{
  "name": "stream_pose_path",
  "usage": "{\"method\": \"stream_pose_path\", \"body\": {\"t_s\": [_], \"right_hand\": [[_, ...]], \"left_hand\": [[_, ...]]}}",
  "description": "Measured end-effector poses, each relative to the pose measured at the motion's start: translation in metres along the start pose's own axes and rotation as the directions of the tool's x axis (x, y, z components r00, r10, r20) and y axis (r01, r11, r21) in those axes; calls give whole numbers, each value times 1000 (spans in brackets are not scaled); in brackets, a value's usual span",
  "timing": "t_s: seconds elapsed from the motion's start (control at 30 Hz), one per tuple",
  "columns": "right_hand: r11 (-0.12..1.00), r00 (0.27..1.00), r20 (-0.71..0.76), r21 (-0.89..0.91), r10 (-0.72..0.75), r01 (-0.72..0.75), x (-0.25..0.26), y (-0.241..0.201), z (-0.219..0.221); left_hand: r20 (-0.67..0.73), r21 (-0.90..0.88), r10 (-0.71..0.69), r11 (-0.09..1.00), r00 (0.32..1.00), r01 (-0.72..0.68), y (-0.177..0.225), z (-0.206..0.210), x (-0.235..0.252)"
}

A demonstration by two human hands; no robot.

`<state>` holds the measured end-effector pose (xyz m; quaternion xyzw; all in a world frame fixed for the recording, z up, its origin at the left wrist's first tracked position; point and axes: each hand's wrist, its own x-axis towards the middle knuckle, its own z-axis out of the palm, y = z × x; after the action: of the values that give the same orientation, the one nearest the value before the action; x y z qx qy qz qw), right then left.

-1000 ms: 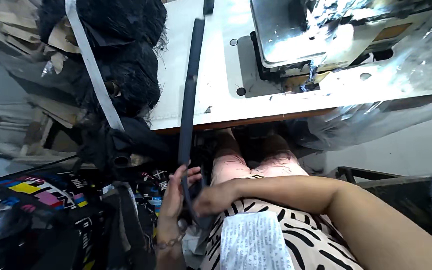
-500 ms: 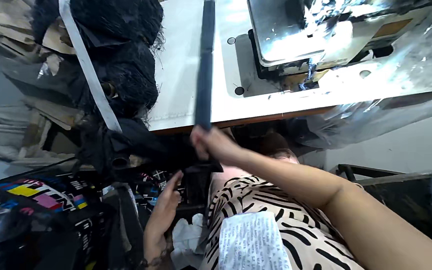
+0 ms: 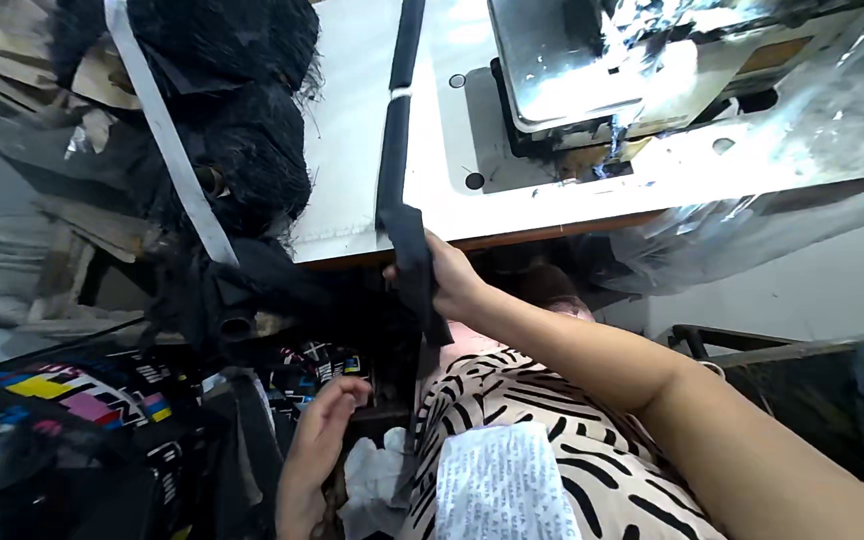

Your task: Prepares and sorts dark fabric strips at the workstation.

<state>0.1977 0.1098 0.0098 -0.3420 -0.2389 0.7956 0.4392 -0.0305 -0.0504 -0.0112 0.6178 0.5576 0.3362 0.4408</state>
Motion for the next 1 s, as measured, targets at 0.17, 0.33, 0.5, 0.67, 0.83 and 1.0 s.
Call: {"method": "stream_pose_path", "body": {"t_s": [0.17,0.33,0.5,0.67,0.83,1.0], "right_hand": [[647,716,682,-616,152,450,-61,63,7],[364,406,622,-751,669,552,-53,67,1],[448,567,631,-776,530,444,-38,52,-44],[469,653,566,-814,503,343,-44,57,-75],[498,846,452,-823,283,273,-35,45,-79],[658,984,122,-753,128,8,-9,52,-88]], "left_hand": [[-115,-238,-178,960,977,147,6,28,36],[64,-230,-57,971,996,71,38,72,66],[-142,71,-132,987,981,143,13,69,102],[-182,-264,-212,951,960,160,-1,95,134],[-171,-393,-164,916,972,85,-7,96,137],[112,141,-414,907,904,398,-78,55,86]]}}
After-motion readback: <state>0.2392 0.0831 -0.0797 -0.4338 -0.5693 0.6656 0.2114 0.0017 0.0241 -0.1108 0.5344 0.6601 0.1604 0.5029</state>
